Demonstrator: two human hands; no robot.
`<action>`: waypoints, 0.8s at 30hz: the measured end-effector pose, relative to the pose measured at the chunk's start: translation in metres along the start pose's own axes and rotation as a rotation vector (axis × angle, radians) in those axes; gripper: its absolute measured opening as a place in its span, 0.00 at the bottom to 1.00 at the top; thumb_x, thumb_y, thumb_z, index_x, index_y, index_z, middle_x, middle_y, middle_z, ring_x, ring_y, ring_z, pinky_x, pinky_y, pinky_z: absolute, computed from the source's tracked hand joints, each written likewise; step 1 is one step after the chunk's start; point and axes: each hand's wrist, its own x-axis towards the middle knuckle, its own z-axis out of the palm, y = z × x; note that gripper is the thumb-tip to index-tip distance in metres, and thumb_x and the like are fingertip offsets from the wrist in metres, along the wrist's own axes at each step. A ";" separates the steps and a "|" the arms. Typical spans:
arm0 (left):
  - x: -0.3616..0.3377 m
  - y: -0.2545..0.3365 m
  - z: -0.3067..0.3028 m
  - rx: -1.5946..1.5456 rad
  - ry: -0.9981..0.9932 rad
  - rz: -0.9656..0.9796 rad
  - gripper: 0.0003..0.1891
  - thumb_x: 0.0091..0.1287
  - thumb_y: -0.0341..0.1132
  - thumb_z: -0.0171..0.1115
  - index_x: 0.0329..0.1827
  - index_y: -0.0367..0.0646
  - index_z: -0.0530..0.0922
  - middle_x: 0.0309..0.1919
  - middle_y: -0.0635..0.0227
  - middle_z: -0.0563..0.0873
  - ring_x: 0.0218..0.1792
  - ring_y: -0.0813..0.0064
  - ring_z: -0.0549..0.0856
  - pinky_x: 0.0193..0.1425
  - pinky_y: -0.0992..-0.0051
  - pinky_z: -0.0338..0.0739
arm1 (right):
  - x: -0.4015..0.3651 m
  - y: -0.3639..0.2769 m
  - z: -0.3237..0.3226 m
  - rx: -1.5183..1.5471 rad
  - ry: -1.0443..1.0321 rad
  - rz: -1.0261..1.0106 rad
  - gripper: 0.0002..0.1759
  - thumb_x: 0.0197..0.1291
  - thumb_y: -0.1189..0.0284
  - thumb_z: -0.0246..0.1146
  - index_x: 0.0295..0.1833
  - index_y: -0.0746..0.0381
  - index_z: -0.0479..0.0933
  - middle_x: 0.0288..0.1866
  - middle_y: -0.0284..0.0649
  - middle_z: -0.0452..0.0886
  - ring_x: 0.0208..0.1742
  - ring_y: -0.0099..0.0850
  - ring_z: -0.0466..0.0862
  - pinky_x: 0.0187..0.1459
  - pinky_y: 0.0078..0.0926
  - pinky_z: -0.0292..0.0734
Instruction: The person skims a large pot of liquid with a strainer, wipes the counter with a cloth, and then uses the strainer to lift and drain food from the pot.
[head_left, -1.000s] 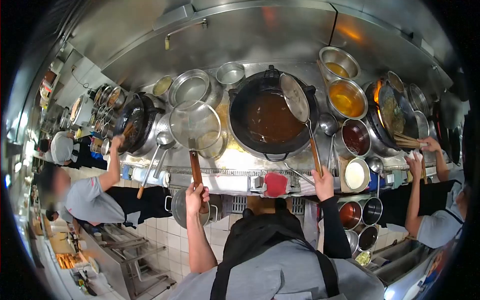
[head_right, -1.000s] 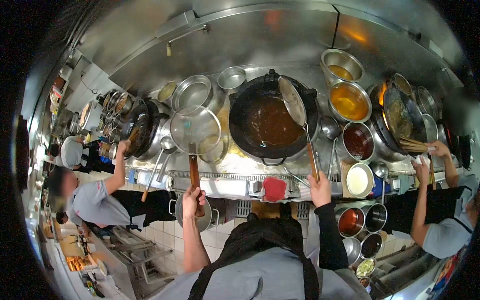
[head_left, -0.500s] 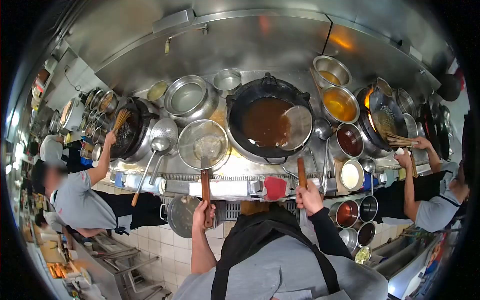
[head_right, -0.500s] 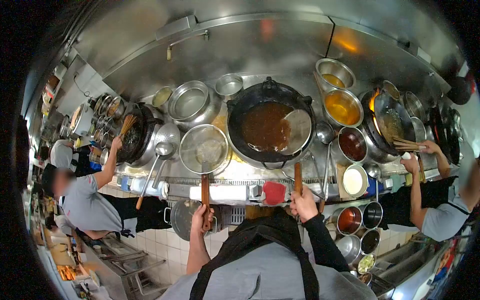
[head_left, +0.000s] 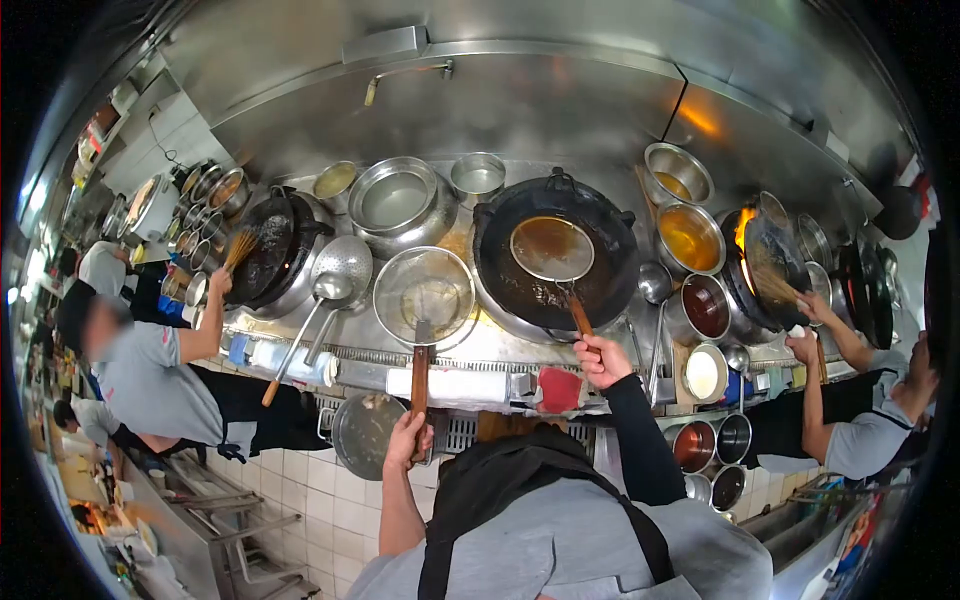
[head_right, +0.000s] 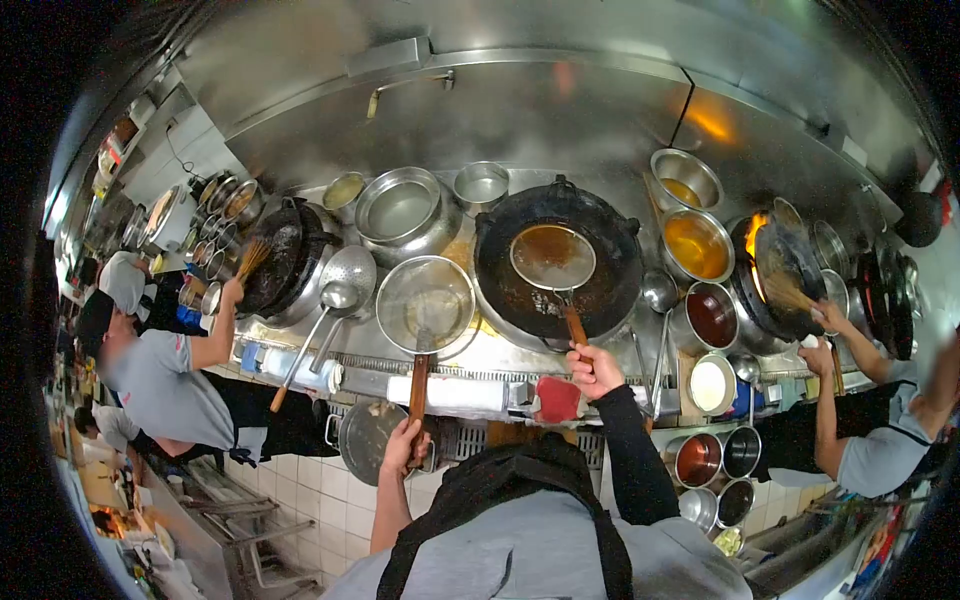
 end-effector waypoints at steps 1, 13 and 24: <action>-0.002 0.000 -0.002 -0.015 -0.005 -0.005 0.13 0.78 0.40 0.59 0.51 0.40 0.70 0.26 0.65 0.80 0.20 0.77 0.74 0.23 0.76 0.70 | 0.005 -0.005 -0.001 -0.005 0.004 -0.002 0.05 0.73 0.74 0.55 0.50 0.60 0.67 0.35 0.35 0.72 0.22 0.17 0.64 0.15 0.14 0.55; 0.015 -0.100 -0.062 -0.343 0.404 -0.072 0.26 0.80 0.56 0.49 0.52 0.37 0.78 0.31 0.61 0.84 0.28 0.65 0.85 0.30 0.69 0.82 | -0.046 -0.028 0.052 -0.582 0.293 -0.353 0.07 0.70 0.74 0.57 0.51 0.60 0.69 0.31 0.32 0.72 0.18 0.15 0.62 0.14 0.15 0.53; -0.017 -0.275 -0.166 1.790 -0.056 -0.133 0.17 0.56 0.43 0.74 0.40 0.41 0.82 0.31 0.59 0.90 0.36 0.57 0.91 0.38 0.61 0.84 | -0.125 -0.006 0.069 -1.549 0.761 -0.657 0.32 0.67 0.74 0.56 0.76 0.66 0.60 0.53 0.59 0.81 0.49 0.53 0.83 0.50 0.44 0.75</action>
